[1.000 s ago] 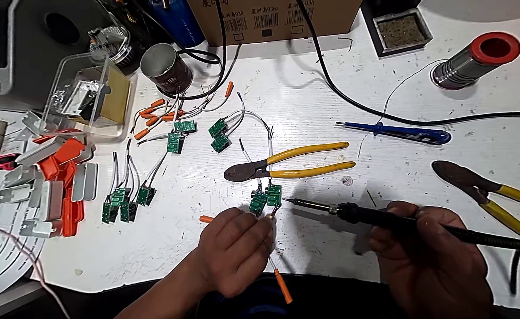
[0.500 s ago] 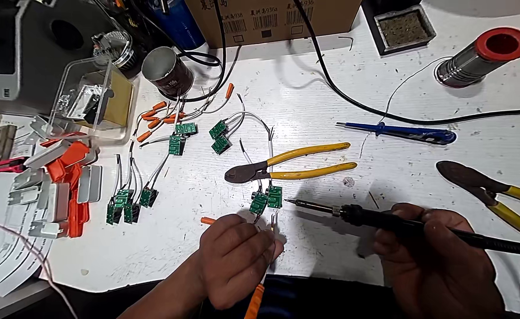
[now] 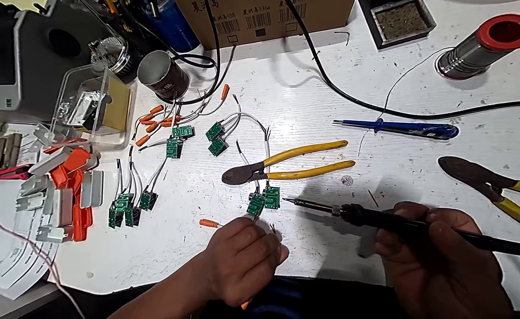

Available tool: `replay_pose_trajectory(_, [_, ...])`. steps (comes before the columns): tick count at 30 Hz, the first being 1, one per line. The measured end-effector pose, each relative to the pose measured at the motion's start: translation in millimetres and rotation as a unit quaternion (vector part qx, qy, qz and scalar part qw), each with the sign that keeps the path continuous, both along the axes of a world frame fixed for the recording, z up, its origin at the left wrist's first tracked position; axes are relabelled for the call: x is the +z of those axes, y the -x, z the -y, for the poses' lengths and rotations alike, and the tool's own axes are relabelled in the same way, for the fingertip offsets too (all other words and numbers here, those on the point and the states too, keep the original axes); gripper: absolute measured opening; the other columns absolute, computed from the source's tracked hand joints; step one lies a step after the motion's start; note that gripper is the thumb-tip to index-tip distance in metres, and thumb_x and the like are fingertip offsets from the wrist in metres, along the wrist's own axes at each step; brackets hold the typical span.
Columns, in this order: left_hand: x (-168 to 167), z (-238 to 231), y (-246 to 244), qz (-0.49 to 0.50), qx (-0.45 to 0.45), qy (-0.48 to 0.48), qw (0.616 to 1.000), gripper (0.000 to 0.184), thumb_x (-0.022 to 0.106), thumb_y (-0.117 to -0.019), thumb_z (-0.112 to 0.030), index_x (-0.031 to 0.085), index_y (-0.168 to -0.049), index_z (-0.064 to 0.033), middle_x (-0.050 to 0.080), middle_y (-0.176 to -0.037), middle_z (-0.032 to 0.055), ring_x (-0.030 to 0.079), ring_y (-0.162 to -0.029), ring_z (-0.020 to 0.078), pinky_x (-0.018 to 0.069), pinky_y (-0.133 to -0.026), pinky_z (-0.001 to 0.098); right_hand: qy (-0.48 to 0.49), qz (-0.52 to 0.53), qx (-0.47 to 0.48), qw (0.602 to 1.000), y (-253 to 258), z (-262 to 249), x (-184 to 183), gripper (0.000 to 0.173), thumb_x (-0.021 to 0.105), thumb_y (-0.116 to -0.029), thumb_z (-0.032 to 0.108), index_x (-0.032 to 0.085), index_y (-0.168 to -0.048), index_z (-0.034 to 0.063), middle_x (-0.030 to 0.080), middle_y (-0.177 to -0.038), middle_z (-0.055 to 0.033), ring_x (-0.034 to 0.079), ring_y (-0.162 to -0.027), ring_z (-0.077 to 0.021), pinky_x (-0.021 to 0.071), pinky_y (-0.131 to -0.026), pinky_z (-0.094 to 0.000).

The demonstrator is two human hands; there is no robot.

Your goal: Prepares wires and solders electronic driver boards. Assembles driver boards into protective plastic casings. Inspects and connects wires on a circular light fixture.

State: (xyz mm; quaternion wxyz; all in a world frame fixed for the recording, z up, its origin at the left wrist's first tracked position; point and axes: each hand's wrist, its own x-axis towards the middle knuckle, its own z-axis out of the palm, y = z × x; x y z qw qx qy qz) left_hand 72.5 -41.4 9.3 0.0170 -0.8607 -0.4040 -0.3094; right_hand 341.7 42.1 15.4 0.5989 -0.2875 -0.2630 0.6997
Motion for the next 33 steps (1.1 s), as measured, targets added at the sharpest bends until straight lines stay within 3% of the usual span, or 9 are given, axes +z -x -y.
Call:
replay_pose_trajectory(13, [21.4, -6.3, 6.2, -0.046, -0.020, -0.043, 0.998, 0.010, 0.066, -0.0993, -0.013, 0.068, -0.098, -0.0035, 0.074, -0.096, 0.0116, 0.065, -0.077, 0.0211, 0.0505, -0.072, 0.0340, 0.008, -0.009, 0.006, 1.000, -0.6, -0.6, 1.2, 0.010, 0.061, -0.1022, 0.014, 0.059, -0.099, 0.0056, 0.072, -0.099, -0.0169, 0.075, -0.072, -0.0240, 0.0656, -0.061, -0.0340])
replay_pose_trajectory(18, [26.2, -14.5, 7.8, -0.066, -0.013, -0.065, 0.996, 0.010, 0.066, -0.0994, -0.016, 0.064, -0.100, -0.0055, 0.065, -0.082, 0.0084, 0.057, -0.071, 0.0207, 0.0473, -0.068, 0.0337, 0.030, -0.002, 0.011, 0.999, -1.2, -3.0, 2.9, 0.010, 0.059, -0.1034, 0.015, 0.060, -0.098, 0.0069, 0.073, -0.096, -0.0165, 0.075, -0.070, -0.0226, 0.0652, -0.060, -0.0330])
replay_pose_trajectory(27, [17.8, -18.3, 14.9, -0.040, -0.006, -0.056, 0.998, 0.008, 0.063, -0.1005, -0.012, 0.065, -0.105, -0.0055, 0.074, -0.094, 0.0111, 0.066, -0.078, 0.0215, 0.0515, -0.072, 0.0339, 0.024, 0.041, 0.002, 0.999, 2.1, -2.6, 4.6, 0.010, 0.059, -0.1034, 0.014, 0.058, -0.099, 0.0061, 0.073, -0.095, -0.0165, 0.075, -0.068, -0.0222, 0.0649, -0.058, -0.0323])
replay_pose_trajectory(33, [13.2, -22.5, 16.1, -0.021, -0.026, -0.028, 0.999, 0.010, 0.057, -0.1015, -0.009, 0.065, -0.107, -0.0059, 0.073, -0.099, 0.0111, 0.065, -0.082, 0.0222, 0.0512, -0.075, 0.0348, 0.024, 0.042, -0.003, 0.999, 3.5, -2.6, 4.9, 0.009, 0.058, -0.1037, 0.012, 0.056, -0.099, 0.0051, 0.072, -0.094, -0.0166, 0.075, -0.068, -0.0231, 0.0652, -0.057, -0.0333])
